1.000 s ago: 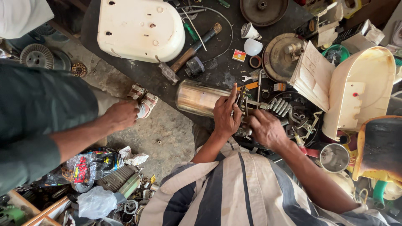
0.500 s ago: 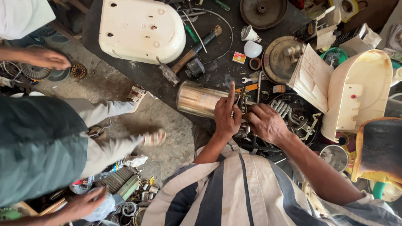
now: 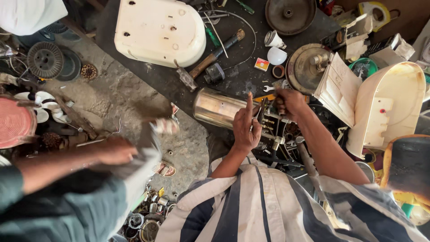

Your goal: The person uses a wrench to tighten bolts on a cylindrical metal component, likely a motor or compressor, held on a cluttered workbench. They adjust the component's position and continue tightening fasteners while another person works nearby.

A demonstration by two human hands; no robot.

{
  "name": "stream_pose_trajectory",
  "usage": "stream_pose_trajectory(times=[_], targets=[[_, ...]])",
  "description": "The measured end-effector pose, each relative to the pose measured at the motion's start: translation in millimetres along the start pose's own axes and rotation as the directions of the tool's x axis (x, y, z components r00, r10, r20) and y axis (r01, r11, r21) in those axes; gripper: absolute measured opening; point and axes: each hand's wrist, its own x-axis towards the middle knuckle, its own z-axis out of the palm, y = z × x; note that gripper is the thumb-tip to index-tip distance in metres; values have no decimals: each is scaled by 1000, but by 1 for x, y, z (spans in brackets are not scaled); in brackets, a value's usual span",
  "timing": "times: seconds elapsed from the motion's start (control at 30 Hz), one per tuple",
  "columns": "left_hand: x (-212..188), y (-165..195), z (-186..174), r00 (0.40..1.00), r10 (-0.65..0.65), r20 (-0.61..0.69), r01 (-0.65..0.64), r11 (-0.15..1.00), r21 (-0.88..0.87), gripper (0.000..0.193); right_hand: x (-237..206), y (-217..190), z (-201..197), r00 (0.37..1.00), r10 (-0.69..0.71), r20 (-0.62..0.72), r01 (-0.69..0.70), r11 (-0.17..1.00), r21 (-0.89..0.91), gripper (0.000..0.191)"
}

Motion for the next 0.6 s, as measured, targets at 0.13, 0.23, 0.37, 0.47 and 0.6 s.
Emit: stream_pose_trajectory(times=[0.13, 0.23, 0.37, 0.47, 0.6], targets=[[-1, -1, -1, 1000, -6, 20, 6, 999, 47, 64, -27, 9, -11, 913, -391, -117, 338, 884, -323, 33], [3, -3, 3, 1000, 28, -10, -28, 999, 27, 66, -54, 19, -18, 787, -615, -53, 511, 698, -501, 25], [5, -1, 4, 1000, 6, -4, -6, 1000, 26, 64, -84, 41, -10, 513, -788, 341, 699, 153, -698, 20], [6, 2, 1, 1000, 21, -10, -21, 1000, 14, 62, -103, 51, 2, 598, -657, 460, 655, 69, -753, 13], [8, 4, -3, 1000, -17, 26, 17, 1000, -6, 66, -114, 49, 13, 408, -660, 632, 623, -305, -721, 15]])
